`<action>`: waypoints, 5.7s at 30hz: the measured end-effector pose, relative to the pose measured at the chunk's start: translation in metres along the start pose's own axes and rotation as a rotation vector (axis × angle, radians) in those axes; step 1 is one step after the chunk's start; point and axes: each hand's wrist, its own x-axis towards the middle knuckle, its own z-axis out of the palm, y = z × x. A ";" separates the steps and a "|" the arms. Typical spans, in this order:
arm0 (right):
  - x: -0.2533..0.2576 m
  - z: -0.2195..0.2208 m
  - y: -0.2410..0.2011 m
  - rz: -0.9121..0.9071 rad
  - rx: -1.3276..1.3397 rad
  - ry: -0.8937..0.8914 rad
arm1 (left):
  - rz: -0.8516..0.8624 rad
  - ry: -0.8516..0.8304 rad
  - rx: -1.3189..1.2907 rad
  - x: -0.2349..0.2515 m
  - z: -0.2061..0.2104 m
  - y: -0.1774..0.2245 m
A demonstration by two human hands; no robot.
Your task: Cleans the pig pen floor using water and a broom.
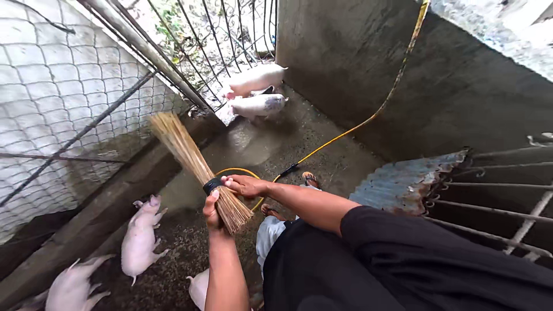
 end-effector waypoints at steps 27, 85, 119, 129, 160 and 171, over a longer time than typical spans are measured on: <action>-0.075 -0.179 0.020 -0.279 -0.823 -0.486 | -0.407 1.557 -0.087 -0.339 0.073 -0.309; -0.108 -0.074 -0.005 0.146 -0.253 -0.542 | -0.429 1.675 0.070 -0.382 0.117 -0.374; -0.065 0.141 -0.052 0.108 -0.221 -0.574 | 0.317 2.242 -0.087 -0.630 0.068 -0.176; -0.094 0.165 -0.008 0.104 -0.776 -0.911 | 0.353 2.280 -0.108 -0.628 0.052 -0.189; -0.076 0.127 0.064 0.154 -1.284 -0.904 | 0.504 2.330 -0.173 -0.617 0.051 -0.190; -0.092 0.126 0.082 0.230 -1.162 -0.895 | 0.500 2.313 -0.178 -0.616 0.053 -0.190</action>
